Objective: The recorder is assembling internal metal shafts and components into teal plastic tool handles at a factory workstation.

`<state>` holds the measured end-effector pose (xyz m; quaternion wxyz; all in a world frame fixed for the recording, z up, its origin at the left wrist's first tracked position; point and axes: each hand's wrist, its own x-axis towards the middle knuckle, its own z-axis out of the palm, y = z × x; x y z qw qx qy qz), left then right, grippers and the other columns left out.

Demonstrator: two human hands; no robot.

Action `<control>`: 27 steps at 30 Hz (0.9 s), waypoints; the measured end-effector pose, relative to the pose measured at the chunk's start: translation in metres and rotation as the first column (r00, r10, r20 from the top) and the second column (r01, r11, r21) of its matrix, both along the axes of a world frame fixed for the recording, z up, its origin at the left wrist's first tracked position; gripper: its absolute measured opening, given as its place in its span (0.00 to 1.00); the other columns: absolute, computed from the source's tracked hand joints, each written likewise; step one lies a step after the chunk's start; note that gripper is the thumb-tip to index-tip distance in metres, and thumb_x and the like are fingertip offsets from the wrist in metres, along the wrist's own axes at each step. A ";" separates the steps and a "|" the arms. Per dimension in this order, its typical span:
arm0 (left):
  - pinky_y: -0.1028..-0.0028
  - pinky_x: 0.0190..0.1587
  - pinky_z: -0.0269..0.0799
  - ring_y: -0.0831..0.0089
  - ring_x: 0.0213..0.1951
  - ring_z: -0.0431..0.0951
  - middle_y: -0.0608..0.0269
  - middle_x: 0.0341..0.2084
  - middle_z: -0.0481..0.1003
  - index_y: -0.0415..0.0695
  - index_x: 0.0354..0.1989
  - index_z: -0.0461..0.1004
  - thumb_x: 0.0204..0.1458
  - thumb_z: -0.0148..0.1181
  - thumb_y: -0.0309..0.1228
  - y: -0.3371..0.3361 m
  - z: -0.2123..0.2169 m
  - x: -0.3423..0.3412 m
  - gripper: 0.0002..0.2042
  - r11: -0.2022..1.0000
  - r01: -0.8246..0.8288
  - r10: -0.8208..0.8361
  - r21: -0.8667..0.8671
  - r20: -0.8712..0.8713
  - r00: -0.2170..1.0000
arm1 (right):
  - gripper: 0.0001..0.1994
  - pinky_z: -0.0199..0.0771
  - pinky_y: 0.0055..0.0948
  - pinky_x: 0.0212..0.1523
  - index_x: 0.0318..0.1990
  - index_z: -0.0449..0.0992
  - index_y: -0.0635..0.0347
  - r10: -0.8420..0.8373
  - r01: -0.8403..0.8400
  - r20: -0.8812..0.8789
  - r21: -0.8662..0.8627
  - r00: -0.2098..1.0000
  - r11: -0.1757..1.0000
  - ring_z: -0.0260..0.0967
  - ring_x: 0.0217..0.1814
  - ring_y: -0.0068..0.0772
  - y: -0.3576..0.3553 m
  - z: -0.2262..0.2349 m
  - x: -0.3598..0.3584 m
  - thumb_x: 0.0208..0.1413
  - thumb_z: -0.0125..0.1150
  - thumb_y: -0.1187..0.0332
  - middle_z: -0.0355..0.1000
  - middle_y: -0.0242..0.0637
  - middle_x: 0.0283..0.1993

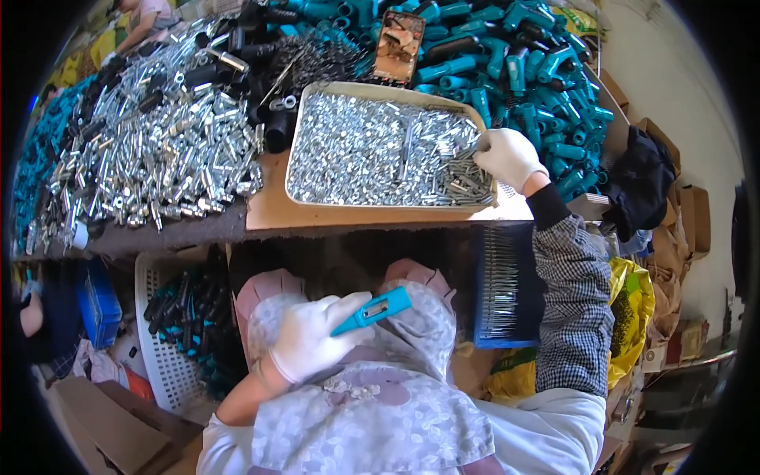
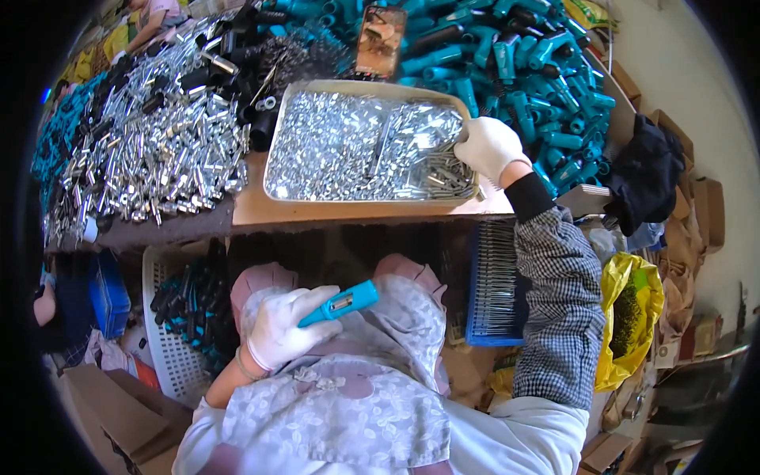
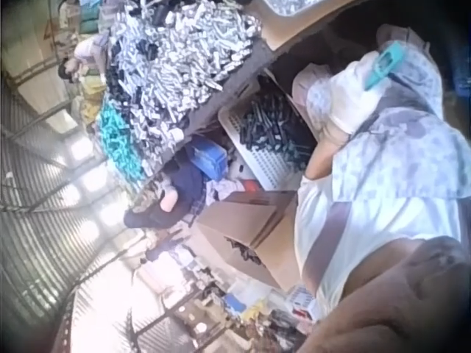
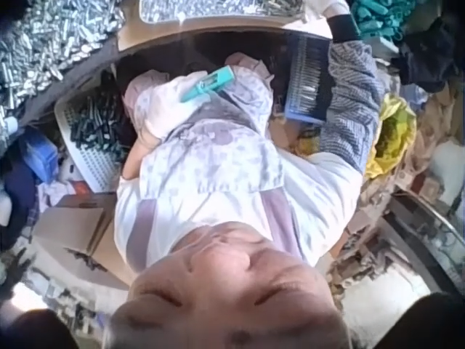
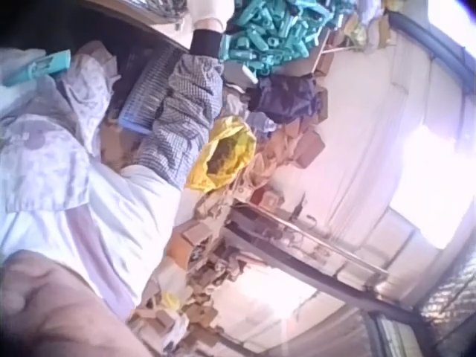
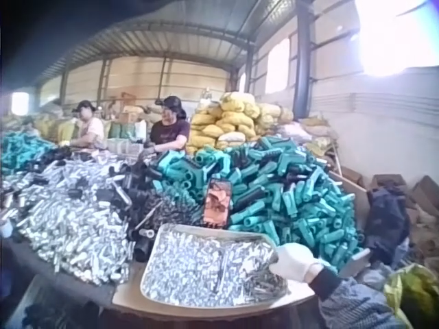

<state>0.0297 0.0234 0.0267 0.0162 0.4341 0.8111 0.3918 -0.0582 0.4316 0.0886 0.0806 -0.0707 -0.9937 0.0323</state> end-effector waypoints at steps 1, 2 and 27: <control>0.62 0.31 0.75 0.54 0.28 0.80 0.53 0.29 0.79 0.41 0.50 0.78 0.41 0.75 0.36 -0.005 0.000 0.000 0.26 1.000 0.000 0.001 0.014 -0.010 1.000 | 0.12 0.79 0.45 0.41 0.31 0.84 0.58 -0.015 0.013 0.011 0.101 1.000 0.995 0.78 0.36 0.53 -0.016 0.004 0.002 0.46 0.61 0.61 0.79 0.50 0.32; 0.62 0.31 0.75 0.54 0.28 0.80 0.52 0.30 0.79 0.41 0.50 0.78 0.41 0.75 0.36 -0.004 0.000 -0.001 0.26 1.000 0.006 -0.006 -0.021 -0.012 1.000 | 0.12 0.79 0.45 0.41 0.31 0.83 0.58 -0.045 0.041 0.021 0.188 0.999 0.981 0.78 0.37 0.53 -0.021 0.002 0.006 0.46 0.61 0.60 0.79 0.49 0.32; 0.61 0.29 0.74 0.57 0.28 0.80 0.57 0.28 0.78 0.48 0.46 0.78 0.48 0.69 0.47 -0.017 -0.002 0.000 0.21 0.973 -0.091 0.078 -0.214 -0.067 0.995 | 0.11 0.77 0.42 0.46 0.36 0.75 0.59 0.623 -0.580 0.062 -0.305 0.780 0.756 0.75 0.42 0.42 -0.219 -0.027 0.115 0.48 0.65 0.64 0.74 0.44 0.40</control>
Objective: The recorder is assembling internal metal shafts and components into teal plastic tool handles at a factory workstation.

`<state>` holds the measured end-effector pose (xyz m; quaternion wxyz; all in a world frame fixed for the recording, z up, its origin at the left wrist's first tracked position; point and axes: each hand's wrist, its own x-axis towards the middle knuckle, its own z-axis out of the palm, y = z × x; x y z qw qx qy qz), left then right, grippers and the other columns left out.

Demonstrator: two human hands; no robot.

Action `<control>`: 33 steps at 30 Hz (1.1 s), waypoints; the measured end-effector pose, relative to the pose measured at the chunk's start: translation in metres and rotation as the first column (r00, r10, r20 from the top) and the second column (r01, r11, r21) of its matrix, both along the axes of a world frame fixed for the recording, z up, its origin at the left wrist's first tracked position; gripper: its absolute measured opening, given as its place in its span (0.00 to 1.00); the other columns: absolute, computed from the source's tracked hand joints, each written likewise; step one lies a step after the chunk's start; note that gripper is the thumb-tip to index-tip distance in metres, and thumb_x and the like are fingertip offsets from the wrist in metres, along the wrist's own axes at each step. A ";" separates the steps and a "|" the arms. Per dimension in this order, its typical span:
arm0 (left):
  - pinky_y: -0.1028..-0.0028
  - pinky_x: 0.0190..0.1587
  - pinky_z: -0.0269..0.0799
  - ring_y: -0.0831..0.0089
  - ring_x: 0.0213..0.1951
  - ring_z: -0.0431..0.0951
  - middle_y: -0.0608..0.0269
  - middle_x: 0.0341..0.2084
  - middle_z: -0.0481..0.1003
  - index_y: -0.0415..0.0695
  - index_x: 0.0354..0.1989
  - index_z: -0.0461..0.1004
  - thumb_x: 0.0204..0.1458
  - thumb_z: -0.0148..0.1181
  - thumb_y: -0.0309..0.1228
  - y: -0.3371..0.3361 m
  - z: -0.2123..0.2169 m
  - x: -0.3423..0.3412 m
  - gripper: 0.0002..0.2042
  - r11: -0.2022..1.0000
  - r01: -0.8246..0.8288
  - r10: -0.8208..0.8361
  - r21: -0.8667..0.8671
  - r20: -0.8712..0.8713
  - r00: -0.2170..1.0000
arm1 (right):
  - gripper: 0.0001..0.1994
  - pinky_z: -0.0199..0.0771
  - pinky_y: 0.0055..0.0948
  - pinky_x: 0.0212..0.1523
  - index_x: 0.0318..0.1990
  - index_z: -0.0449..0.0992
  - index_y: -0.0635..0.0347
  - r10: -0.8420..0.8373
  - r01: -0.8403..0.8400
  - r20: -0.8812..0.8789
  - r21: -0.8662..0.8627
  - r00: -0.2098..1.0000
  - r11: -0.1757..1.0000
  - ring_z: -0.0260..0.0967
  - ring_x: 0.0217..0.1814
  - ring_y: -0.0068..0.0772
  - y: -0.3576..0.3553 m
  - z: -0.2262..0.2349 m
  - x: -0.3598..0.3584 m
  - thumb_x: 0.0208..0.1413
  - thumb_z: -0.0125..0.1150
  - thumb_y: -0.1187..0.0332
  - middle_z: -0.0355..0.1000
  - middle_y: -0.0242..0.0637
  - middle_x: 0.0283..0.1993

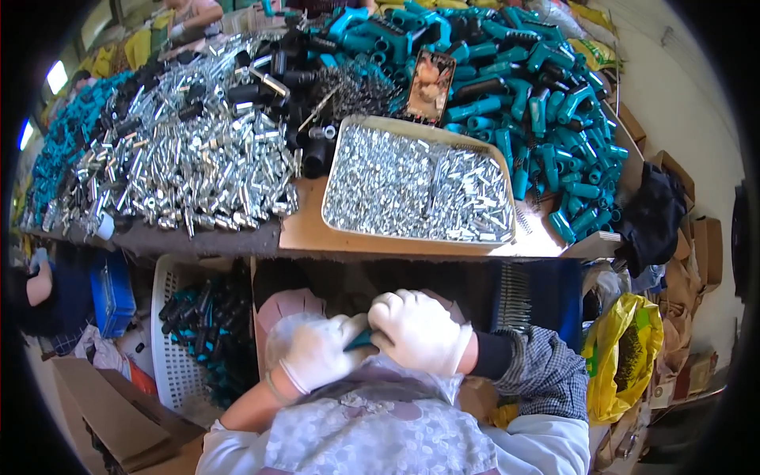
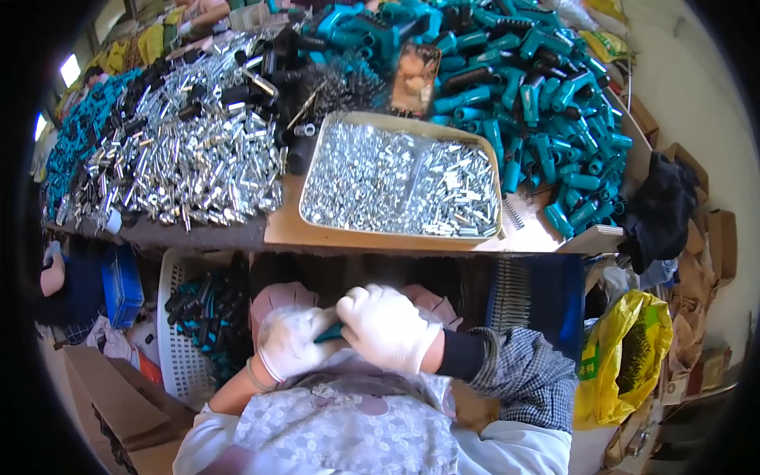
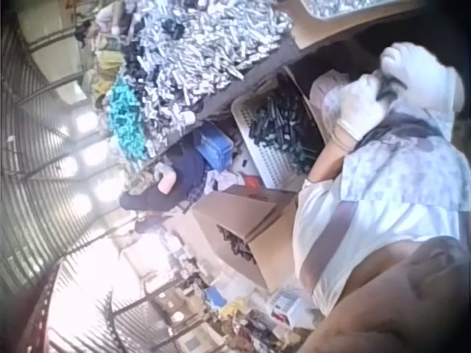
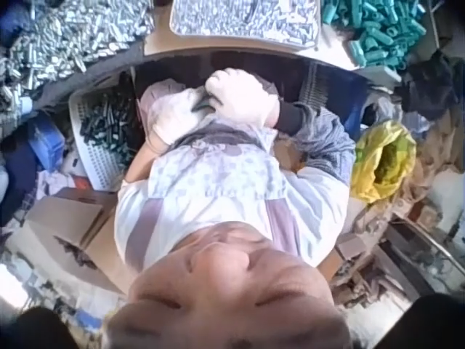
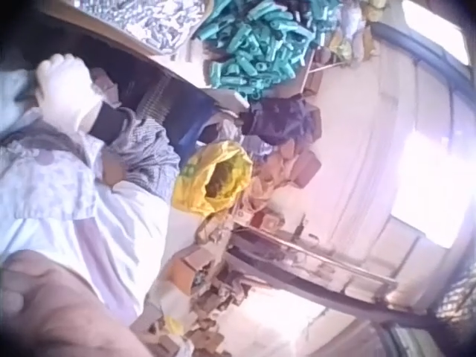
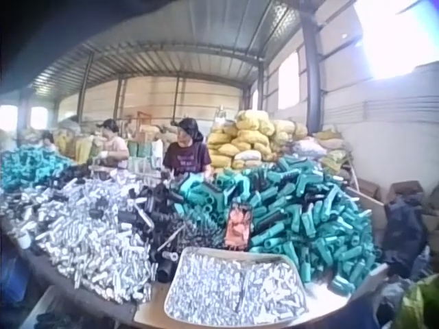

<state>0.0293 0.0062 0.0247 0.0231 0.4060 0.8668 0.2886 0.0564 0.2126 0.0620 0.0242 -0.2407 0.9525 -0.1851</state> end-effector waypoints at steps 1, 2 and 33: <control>0.62 0.29 0.74 0.58 0.28 0.80 0.57 0.28 0.78 0.48 0.47 0.77 0.48 0.69 0.47 0.001 0.001 0.001 0.21 1.000 0.029 -0.029 -0.003 0.003 1.000 | 0.13 0.76 0.41 0.38 0.36 0.76 0.61 -0.022 0.061 0.218 -0.173 0.976 0.983 0.76 0.36 0.44 0.010 0.002 -0.006 0.51 0.66 0.60 0.76 0.45 0.33; 0.62 0.29 0.74 0.58 0.28 0.80 0.57 0.28 0.78 0.48 0.47 0.77 0.49 0.68 0.47 0.002 0.003 0.002 0.21 0.998 0.060 -0.060 -0.009 0.010 0.998 | 0.14 0.75 0.39 0.37 0.36 0.76 0.61 0.045 0.039 0.378 -0.211 0.925 0.977 0.77 0.35 0.44 0.018 0.003 -0.017 0.50 0.67 0.59 0.76 0.45 0.31; 0.62 0.41 0.76 0.53 0.40 0.80 0.55 0.41 0.79 0.47 0.51 0.78 0.49 0.68 0.36 -0.005 0.009 -0.007 0.19 0.982 -0.049 0.040 0.184 0.054 0.998 | 0.11 0.76 0.48 0.44 0.35 0.80 0.57 -0.384 0.385 -0.134 -0.023 0.913 0.923 0.77 0.42 0.54 0.069 0.029 -0.140 0.51 0.66 0.60 0.78 0.49 0.34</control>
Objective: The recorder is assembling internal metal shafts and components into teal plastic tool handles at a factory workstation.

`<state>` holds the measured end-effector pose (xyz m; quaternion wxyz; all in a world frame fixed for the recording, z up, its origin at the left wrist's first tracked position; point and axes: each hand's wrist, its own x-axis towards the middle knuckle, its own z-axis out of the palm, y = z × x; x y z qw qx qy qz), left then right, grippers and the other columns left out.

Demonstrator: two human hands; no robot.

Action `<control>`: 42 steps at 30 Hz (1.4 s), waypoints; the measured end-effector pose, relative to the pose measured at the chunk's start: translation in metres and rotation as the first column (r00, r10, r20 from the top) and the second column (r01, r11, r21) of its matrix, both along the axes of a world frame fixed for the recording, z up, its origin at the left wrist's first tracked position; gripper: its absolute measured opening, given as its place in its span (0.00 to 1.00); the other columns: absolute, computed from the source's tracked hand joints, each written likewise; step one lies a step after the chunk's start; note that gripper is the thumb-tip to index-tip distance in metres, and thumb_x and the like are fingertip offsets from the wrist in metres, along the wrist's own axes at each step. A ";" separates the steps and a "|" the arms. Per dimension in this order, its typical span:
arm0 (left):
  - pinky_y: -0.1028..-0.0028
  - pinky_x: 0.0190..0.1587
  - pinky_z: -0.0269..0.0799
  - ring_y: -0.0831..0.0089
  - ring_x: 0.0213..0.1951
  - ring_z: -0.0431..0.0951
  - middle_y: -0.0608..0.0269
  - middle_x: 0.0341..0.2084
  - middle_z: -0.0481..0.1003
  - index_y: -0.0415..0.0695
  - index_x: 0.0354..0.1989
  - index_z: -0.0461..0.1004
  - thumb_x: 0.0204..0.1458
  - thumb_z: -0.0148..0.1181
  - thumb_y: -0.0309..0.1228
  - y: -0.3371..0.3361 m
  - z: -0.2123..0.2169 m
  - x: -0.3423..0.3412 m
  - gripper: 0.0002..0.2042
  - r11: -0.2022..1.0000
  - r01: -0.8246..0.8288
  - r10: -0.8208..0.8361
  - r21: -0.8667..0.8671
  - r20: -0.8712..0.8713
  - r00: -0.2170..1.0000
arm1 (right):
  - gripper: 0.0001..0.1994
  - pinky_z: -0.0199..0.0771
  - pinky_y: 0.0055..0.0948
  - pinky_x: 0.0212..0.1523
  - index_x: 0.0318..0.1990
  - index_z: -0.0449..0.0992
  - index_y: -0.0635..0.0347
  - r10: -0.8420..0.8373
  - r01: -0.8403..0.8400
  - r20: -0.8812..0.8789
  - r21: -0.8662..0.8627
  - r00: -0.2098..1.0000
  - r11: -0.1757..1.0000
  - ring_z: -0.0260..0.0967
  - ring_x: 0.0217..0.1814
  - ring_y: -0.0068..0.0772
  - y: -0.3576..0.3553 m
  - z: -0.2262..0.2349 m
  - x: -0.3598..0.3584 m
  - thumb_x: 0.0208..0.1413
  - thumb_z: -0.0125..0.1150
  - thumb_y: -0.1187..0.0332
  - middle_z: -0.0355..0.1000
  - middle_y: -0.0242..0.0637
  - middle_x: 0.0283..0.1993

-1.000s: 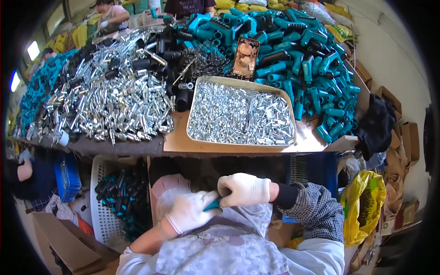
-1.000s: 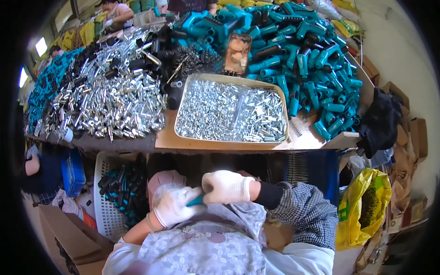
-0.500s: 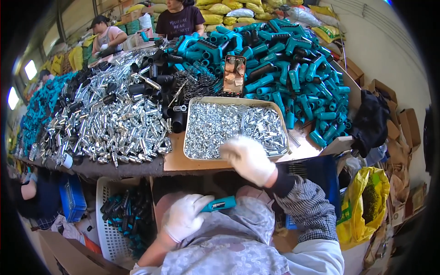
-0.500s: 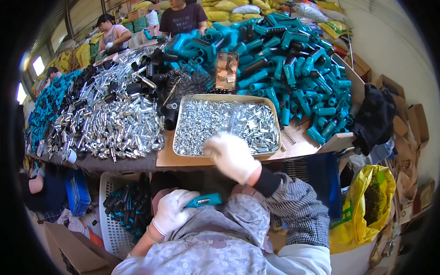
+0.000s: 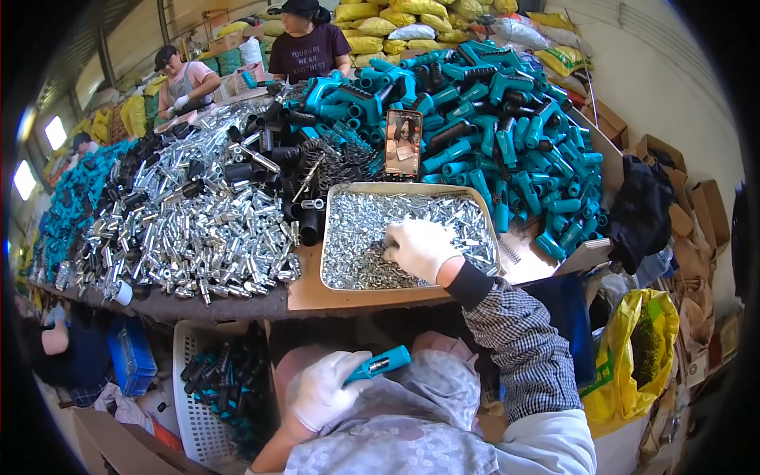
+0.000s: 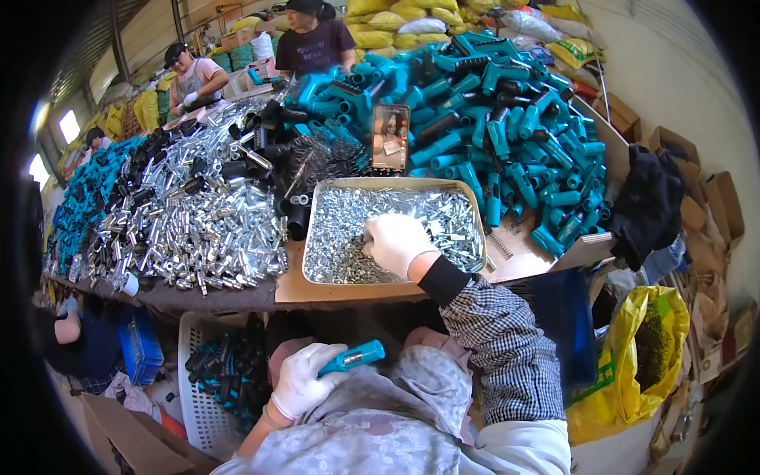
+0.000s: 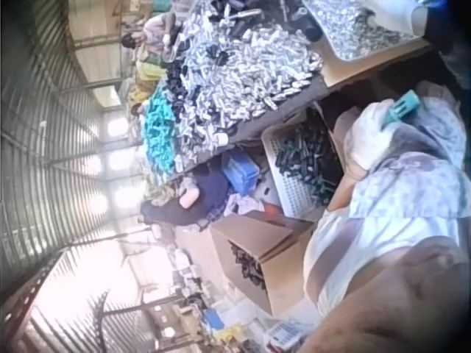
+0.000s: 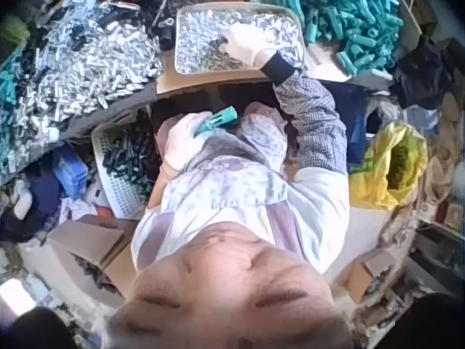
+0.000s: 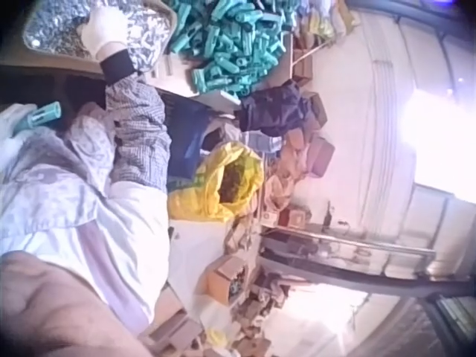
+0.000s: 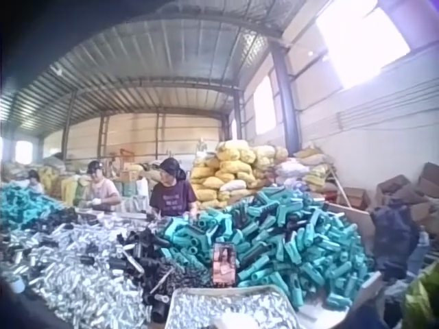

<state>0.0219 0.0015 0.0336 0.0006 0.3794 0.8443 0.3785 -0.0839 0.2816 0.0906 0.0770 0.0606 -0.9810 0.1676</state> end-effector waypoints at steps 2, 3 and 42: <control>0.62 0.41 0.76 0.53 0.40 0.80 0.55 0.40 0.79 0.47 0.52 0.77 0.49 0.68 0.35 0.003 0.005 0.000 0.20 1.000 0.024 -0.024 -0.003 -0.002 1.000 | 0.10 0.76 0.49 0.43 0.33 0.79 0.57 0.041 -0.041 -0.015 -0.009 0.999 0.999 0.77 0.41 0.55 0.002 -0.005 -0.004 0.52 0.64 0.61 0.78 0.48 0.35; 0.62 0.41 0.76 0.52 0.40 0.80 0.54 0.40 0.79 0.46 0.52 0.77 0.49 0.68 0.34 0.002 0.005 -0.001 0.20 1.000 0.030 -0.030 0.002 -0.004 1.000 | 0.09 0.76 0.49 0.43 0.33 0.79 0.57 0.063 -0.063 -0.019 -0.024 0.998 0.998 0.77 0.41 0.55 0.003 -0.006 -0.004 0.52 0.63 0.61 0.79 0.48 0.35; 0.56 0.43 0.75 0.53 0.42 0.79 0.55 0.37 0.77 0.48 0.57 0.73 0.46 0.68 0.37 -0.017 -0.017 0.015 0.27 0.997 -0.042 0.039 -0.068 -0.046 0.998 | 0.03 0.69 0.23 0.29 0.25 0.77 0.64 0.348 -0.108 0.154 -0.770 0.925 0.629 0.69 0.25 0.22 -0.048 -0.010 0.073 0.43 0.62 0.82 0.74 0.34 0.23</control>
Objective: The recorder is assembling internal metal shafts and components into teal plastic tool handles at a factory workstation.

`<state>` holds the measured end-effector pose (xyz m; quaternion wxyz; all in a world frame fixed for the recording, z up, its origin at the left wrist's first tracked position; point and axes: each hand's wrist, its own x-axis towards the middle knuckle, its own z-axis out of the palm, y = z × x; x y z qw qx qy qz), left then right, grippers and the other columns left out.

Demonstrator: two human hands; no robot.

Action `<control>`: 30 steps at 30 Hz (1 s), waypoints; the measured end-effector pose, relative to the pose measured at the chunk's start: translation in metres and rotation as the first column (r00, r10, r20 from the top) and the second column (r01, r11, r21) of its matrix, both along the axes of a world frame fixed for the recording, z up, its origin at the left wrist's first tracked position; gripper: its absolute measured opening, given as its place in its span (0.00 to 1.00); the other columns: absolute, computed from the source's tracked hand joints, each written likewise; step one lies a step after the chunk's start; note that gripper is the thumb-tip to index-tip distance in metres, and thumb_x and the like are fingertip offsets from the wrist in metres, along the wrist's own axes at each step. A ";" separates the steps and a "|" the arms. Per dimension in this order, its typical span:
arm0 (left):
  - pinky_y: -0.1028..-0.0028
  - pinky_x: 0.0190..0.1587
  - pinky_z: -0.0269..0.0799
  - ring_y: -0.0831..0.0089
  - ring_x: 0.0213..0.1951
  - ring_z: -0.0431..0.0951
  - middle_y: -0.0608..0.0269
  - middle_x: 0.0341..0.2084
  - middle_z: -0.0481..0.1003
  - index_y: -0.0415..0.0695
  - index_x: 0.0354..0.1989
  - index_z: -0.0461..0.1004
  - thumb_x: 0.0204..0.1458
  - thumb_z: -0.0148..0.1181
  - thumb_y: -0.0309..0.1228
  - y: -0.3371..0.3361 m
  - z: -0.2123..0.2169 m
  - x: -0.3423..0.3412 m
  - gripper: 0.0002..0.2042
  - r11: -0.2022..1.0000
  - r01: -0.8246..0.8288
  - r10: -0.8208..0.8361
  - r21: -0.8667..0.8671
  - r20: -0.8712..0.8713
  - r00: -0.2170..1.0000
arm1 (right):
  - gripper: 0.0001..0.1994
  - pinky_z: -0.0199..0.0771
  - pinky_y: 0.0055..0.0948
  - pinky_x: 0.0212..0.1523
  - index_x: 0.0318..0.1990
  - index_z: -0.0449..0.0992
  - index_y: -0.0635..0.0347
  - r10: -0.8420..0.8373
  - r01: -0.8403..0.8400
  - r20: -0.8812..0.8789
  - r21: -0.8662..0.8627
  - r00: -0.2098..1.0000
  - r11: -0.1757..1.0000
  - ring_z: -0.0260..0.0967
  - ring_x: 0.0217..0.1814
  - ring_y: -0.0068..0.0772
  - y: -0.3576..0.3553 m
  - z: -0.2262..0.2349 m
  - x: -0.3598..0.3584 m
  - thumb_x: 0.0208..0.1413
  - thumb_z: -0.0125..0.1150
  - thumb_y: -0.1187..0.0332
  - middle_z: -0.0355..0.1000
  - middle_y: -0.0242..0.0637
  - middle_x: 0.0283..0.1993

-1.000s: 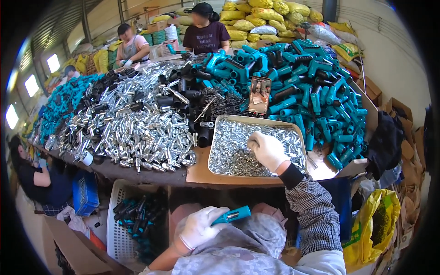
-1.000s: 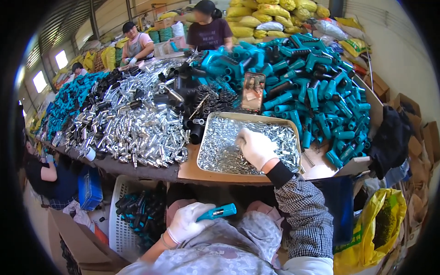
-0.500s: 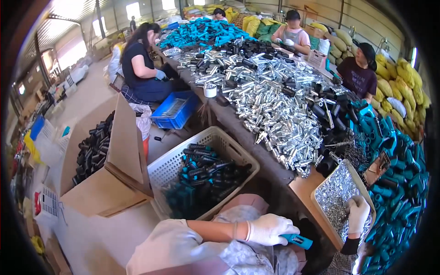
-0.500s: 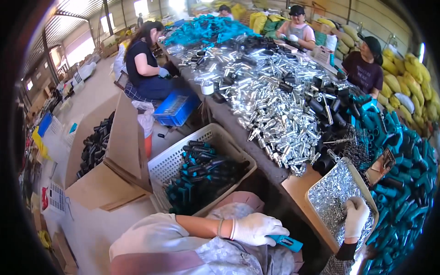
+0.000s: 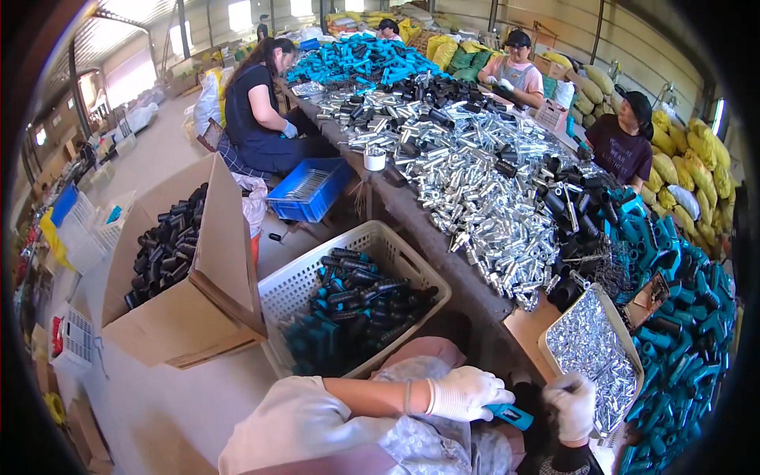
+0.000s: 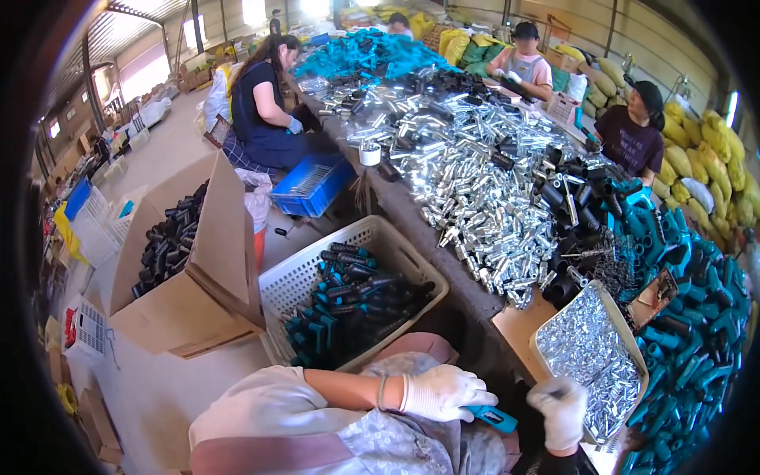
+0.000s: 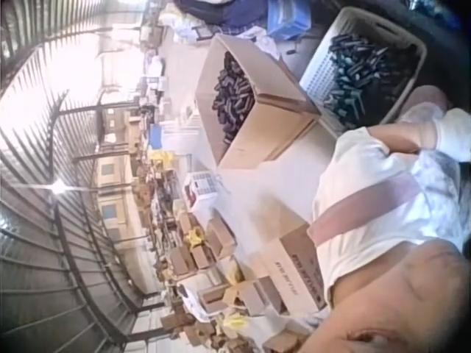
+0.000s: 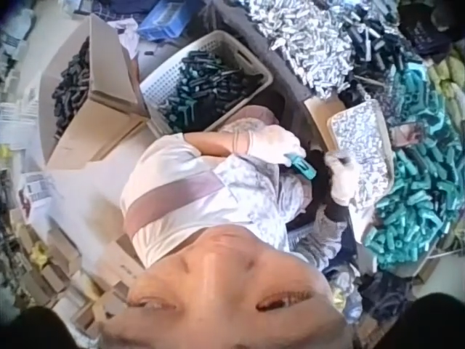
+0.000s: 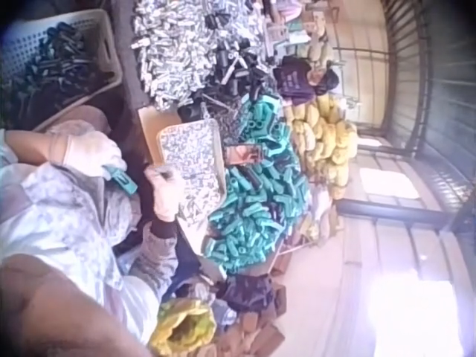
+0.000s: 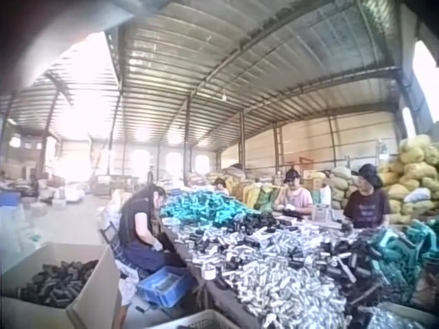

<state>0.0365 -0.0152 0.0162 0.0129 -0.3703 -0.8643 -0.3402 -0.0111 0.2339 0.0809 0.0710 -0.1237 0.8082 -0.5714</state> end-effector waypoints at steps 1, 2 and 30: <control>0.56 0.43 0.75 0.53 0.42 0.79 0.55 0.37 0.77 0.48 0.57 0.73 0.46 0.68 0.37 0.000 0.003 0.003 0.27 1.000 0.003 -0.003 0.001 -0.001 1.000 | 0.03 0.75 0.26 0.34 0.24 0.80 0.67 0.075 -0.073 -0.040 0.039 0.996 0.997 0.74 0.29 0.24 -0.006 -0.001 0.008 0.40 0.68 0.83 0.79 0.38 0.26; 0.57 0.43 0.76 0.52 0.41 0.80 0.54 0.36 0.78 0.47 0.62 0.68 0.45 0.69 0.36 -0.001 0.008 0.007 0.32 1.000 -0.015 0.015 -0.001 0.036 0.999 | 0.04 0.75 0.27 0.34 0.25 0.80 0.68 0.099 -0.100 0.013 0.017 0.995 0.995 0.75 0.28 0.25 -0.010 -0.011 0.014 0.39 0.68 0.84 0.78 0.38 0.26; 0.60 0.36 0.76 0.57 0.33 0.80 0.57 0.29 0.77 0.50 0.73 0.56 0.46 0.70 0.36 0.008 -0.030 -0.017 0.43 0.993 0.046 -0.047 -0.110 -0.005 0.999 | 0.14 0.77 0.35 0.47 0.47 0.76 0.66 0.052 -0.036 -0.081 0.189 0.995 0.981 0.77 0.42 0.40 -0.020 -0.068 0.062 0.53 0.64 0.73 0.77 0.47 0.41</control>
